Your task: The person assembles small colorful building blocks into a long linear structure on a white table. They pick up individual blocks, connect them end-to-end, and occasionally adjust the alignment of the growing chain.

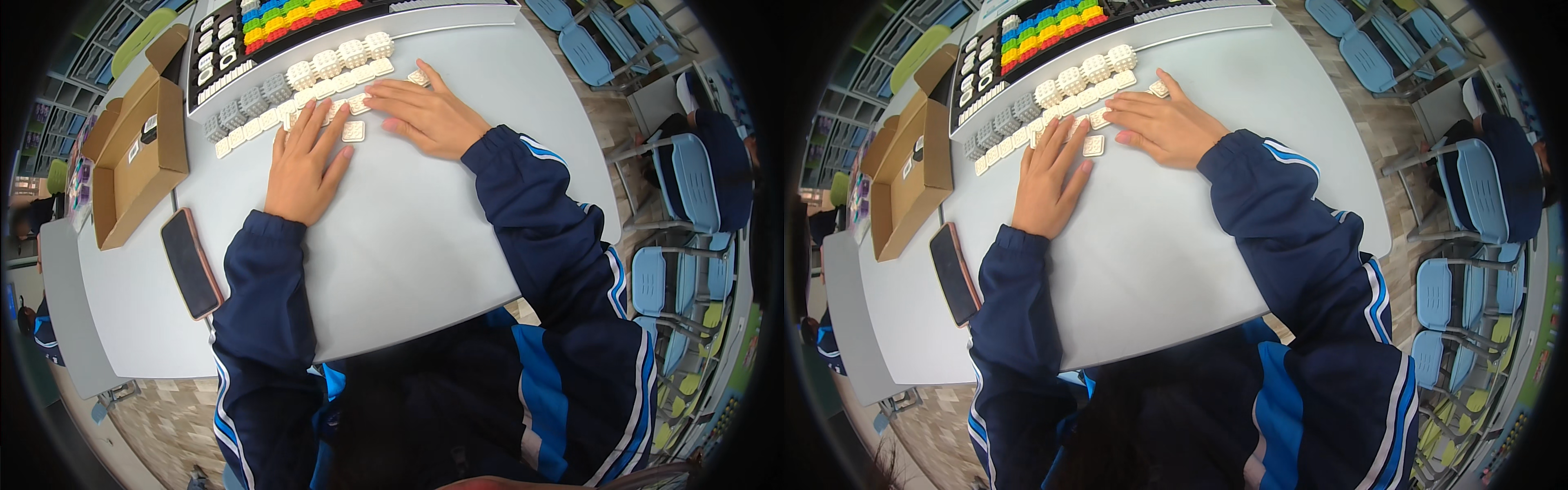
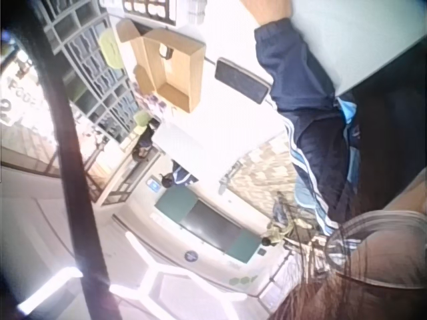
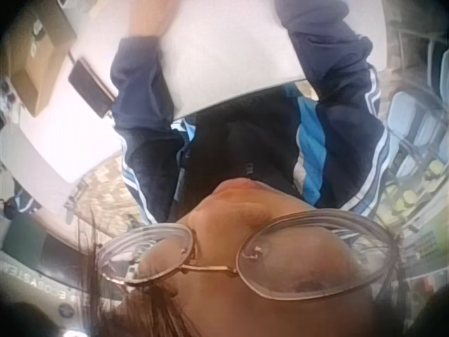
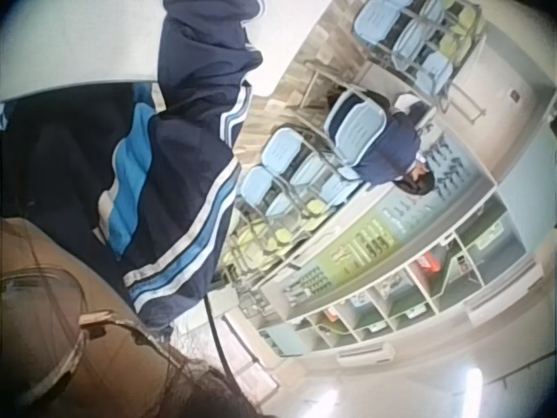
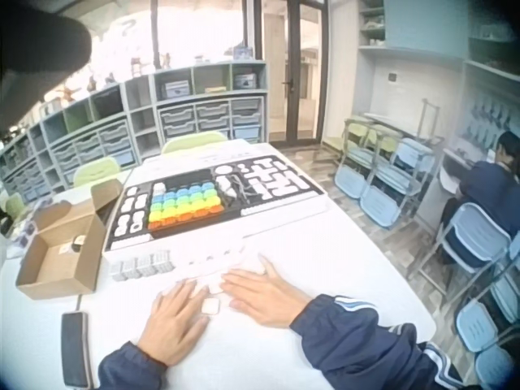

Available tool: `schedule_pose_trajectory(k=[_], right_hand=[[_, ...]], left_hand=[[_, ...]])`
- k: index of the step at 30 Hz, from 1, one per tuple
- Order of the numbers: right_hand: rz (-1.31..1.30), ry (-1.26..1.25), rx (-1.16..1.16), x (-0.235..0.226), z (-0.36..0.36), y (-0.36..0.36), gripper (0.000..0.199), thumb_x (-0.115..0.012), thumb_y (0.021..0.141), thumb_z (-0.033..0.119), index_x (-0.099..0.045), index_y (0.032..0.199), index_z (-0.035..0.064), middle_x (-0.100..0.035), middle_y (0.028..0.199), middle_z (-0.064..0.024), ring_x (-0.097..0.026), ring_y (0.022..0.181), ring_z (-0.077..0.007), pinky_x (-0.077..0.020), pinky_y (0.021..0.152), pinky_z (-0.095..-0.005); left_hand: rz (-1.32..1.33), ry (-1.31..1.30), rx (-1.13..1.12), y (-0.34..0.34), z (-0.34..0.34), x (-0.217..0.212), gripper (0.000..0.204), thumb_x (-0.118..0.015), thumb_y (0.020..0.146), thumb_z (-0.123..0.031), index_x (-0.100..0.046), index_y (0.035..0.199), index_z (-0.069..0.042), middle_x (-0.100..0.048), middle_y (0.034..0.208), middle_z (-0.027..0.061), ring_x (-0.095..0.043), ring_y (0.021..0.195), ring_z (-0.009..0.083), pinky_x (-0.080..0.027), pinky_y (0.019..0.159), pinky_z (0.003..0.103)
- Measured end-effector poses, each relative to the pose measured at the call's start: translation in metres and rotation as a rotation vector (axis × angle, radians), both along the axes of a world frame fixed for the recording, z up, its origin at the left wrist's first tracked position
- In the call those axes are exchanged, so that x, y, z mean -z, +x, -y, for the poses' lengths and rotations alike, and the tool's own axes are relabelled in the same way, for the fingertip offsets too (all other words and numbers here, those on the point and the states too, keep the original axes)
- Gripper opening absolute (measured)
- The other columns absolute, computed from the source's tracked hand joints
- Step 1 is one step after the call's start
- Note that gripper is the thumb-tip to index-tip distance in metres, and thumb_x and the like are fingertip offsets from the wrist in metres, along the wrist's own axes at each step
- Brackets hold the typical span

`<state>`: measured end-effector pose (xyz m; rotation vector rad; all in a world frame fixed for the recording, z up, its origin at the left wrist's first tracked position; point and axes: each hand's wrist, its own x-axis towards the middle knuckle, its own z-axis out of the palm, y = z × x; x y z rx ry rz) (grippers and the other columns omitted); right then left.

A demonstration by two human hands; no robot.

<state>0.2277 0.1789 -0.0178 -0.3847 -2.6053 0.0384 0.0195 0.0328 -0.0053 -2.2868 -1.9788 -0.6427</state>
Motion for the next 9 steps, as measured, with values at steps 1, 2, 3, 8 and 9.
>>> schedule_pose_trajectory(k=[1,2,3,8,9], right_hand=[[-0.001,-0.011,0.003,0.000,0.001,0.001,0.039,-0.050,0.101,0.036,-0.060,0.130,0.0133,-0.057,0.138,-0.0034,-0.047,0.133,-0.0164,-0.0191,0.116,-0.0564],[-0.029,-0.017,0.002,-0.003,0.001,0.001,0.038,-0.052,0.100,0.035,-0.060,0.130,0.0130,-0.057,0.137,-0.0043,-0.048,0.132,-0.0166,-0.0197,0.117,-0.0555],[-0.056,-0.023,0.000,-0.007,0.001,0.002,0.038,-0.053,0.099,0.034,-0.061,0.130,0.0127,-0.058,0.137,-0.0051,-0.048,0.132,-0.0169,-0.0203,0.117,-0.0546],[-0.136,-0.121,0.138,-0.004,-0.006,0.017,0.037,-0.060,0.096,0.031,-0.062,0.127,0.0111,-0.060,0.134,-0.0098,-0.051,0.130,-0.0173,-0.0230,0.117,-0.0516],[-0.098,-0.142,0.173,-0.003,-0.010,0.020,0.037,-0.061,0.095,0.031,-0.063,0.126,0.0107,-0.060,0.133,-0.0104,-0.050,0.130,-0.0173,-0.0231,0.117,-0.0513]], left_hand=[[-0.005,-0.009,-0.003,0.001,0.000,0.000,0.052,-0.054,0.098,-0.031,-0.045,0.147,-0.019,-0.040,0.151,0.0108,-0.030,0.145,0.0290,-0.022,0.113,0.056],[-0.011,-0.018,-0.012,0.001,0.002,0.000,0.052,-0.054,0.098,-0.031,-0.044,0.147,-0.019,-0.039,0.153,0.0106,-0.029,0.145,0.0287,-0.020,0.114,0.057],[-0.016,-0.027,-0.021,0.000,0.003,-0.001,0.052,-0.053,0.098,-0.032,-0.043,0.148,-0.019,-0.038,0.154,0.0104,-0.028,0.146,0.0283,-0.018,0.115,0.058],[-0.071,-0.026,-0.054,0.004,0.010,-0.003,0.058,-0.055,0.097,-0.034,-0.039,0.151,-0.020,-0.035,0.156,0.0099,-0.028,0.146,0.0280,-0.011,0.114,0.064],[-0.067,-0.030,-0.053,0.004,0.009,-0.003,0.060,-0.056,0.097,-0.035,-0.038,0.151,-0.020,-0.034,0.157,0.0102,-0.027,0.147,0.0279,-0.010,0.113,0.066]])
